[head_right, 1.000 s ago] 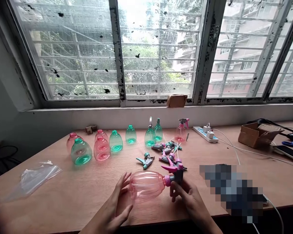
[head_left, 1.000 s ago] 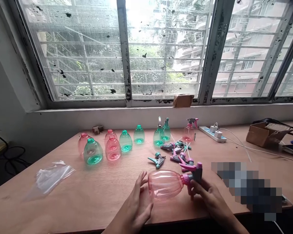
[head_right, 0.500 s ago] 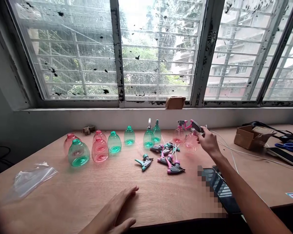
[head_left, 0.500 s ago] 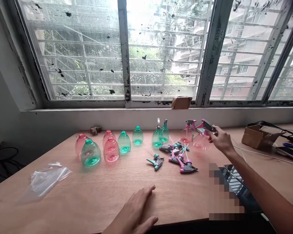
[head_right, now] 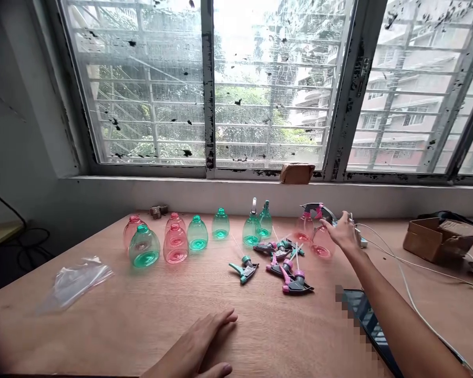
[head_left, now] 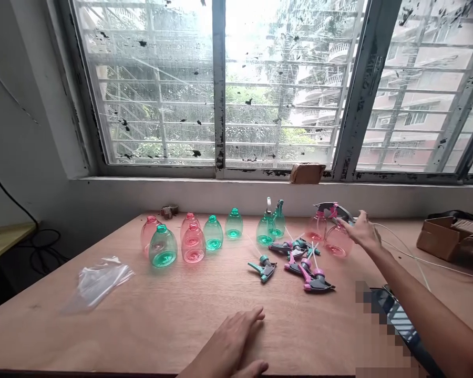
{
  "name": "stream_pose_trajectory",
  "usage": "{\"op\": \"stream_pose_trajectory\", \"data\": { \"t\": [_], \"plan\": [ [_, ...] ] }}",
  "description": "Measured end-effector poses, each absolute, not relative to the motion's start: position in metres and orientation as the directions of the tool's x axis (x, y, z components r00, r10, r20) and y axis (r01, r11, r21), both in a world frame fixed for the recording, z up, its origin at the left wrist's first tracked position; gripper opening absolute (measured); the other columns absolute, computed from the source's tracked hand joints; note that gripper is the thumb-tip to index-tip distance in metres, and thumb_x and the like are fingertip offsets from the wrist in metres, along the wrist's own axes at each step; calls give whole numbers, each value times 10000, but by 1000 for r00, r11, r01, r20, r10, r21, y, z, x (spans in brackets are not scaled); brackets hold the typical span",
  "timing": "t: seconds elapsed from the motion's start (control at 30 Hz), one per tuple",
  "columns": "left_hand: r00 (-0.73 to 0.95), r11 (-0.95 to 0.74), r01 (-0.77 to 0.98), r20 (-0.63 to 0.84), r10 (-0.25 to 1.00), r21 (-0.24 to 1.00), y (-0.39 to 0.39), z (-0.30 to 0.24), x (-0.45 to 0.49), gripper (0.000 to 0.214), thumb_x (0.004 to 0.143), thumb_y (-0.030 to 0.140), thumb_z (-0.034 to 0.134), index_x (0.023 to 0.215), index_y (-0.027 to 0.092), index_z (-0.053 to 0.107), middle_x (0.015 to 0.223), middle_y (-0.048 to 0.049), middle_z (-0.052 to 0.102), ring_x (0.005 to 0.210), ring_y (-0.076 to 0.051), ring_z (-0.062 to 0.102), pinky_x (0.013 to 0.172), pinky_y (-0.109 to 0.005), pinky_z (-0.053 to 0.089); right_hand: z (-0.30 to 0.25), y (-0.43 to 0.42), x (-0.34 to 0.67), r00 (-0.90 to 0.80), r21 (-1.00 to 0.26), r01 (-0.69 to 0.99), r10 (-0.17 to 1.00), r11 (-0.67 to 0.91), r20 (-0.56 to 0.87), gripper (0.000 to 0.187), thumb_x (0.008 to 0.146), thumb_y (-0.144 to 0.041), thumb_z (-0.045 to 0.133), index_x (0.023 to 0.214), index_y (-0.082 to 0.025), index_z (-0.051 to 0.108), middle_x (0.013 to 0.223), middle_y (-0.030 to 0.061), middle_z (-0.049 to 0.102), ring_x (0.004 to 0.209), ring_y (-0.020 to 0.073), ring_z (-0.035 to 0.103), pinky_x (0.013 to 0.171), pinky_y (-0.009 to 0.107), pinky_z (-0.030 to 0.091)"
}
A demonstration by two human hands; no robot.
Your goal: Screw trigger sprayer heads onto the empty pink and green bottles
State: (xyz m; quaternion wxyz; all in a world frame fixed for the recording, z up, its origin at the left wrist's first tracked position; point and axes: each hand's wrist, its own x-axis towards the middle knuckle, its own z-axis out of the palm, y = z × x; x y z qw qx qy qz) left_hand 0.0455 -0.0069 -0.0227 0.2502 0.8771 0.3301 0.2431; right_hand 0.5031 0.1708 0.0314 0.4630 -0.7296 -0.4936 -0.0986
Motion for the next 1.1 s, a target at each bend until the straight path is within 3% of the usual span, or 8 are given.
{"op": "stream_pose_trajectory", "data": {
  "t": [0.07, 0.2, 0.3, 0.5, 0.63, 0.77, 0.93, 1.1],
  "plan": [
    [658, -645, 477, 245, 713, 597, -8, -21, 46, 709, 868, 294, 719, 1499, 355, 402, 1472, -35, 593, 1335, -290, 561, 1160, -420, 432, 38, 159, 483, 482, -543, 836, 583, -81, 654, 928, 860, -582, 604, 1444, 80, 319, 1319, 511, 448, 1083, 610, 589, 726, 655, 486],
    [641, -639, 484, 255, 724, 597, -11, -19, 46, 669, 873, 294, 715, 1480, 357, 440, 1457, -36, 607, 1333, -279, 567, 1157, -402, 439, 46, 142, 409, 218, -386, 909, 610, 158, 762, 657, 983, -408, 454, 1532, -115, 243, 1577, 287, 277, 1122, 444, 615, 694, 532, 569],
    [633, -647, 463, 285, 720, 606, -12, -19, 46, 646, 879, 298, 710, 1469, 370, 459, 1455, -24, 612, 1333, -283, 568, 1154, -410, 444, 45, 143, 332, -120, -231, 873, 649, 429, 752, 463, 1015, -309, 409, 1459, -179, 416, 1575, 177, 358, 1124, 353, 632, 637, 424, 605],
    [621, -589, 443, 243, 746, 675, -12, -19, 46, 745, 855, 228, 719, 1505, 387, 389, 1439, -3, 622, 1313, -273, 582, 1148, -404, 453, 35, 173, 179, -581, -120, 601, 536, 790, 612, 543, 944, -256, 623, 1460, -245, 452, 1535, 101, 483, 1365, 301, 480, 1064, 492, 489],
    [629, -559, 477, 181, 756, 678, -10, -14, 49, 666, 811, 170, 713, 1424, 324, 503, 1439, -39, 613, 1314, -306, 569, 1137, -417, 456, 26, 189, 106, -555, -224, 567, 569, 793, 607, 635, 941, -340, 654, 1491, -178, 381, 1574, 155, 426, 1432, 306, 399, 1130, 475, 393],
    [638, -537, 469, 152, 755, 701, -8, -12, 50, 545, 820, 152, 673, 1338, 277, 557, 1334, -58, 664, 1240, -310, 612, 1086, -419, 498, 20, 190, 77, -402, -389, 596, 680, 702, 613, 822, 887, -406, 720, 1526, -159, 265, 1510, 227, 467, 1370, 383, 463, 1035, 525, 454],
    [583, -501, 346, 237, 777, 793, -6, -26, 47, 366, 938, 230, 585, 1297, 294, 547, 1244, -39, 663, 1192, -245, 631, 1063, -353, 517, 11, 166, 105, -400, -448, 565, 705, 693, 585, 663, 843, -413, 768, 1390, -211, 454, 1312, 139, 621, 1231, 341, 575, 994, 469, 493],
    [90, -543, 249, 540, 837, 802, 5, -43, 39, 112, 974, 371, 572, 1027, 273, 578, 1230, -49, 564, 1281, -270, 529, 1148, -450, 407, -8, 93, 174, -368, -472, 571, 723, 672, 585, 642, 879, -444, 712, 1384, -156, 441, 1282, 186, 605, 1176, 358, 588, 963, 508, 523]
  ]
}}
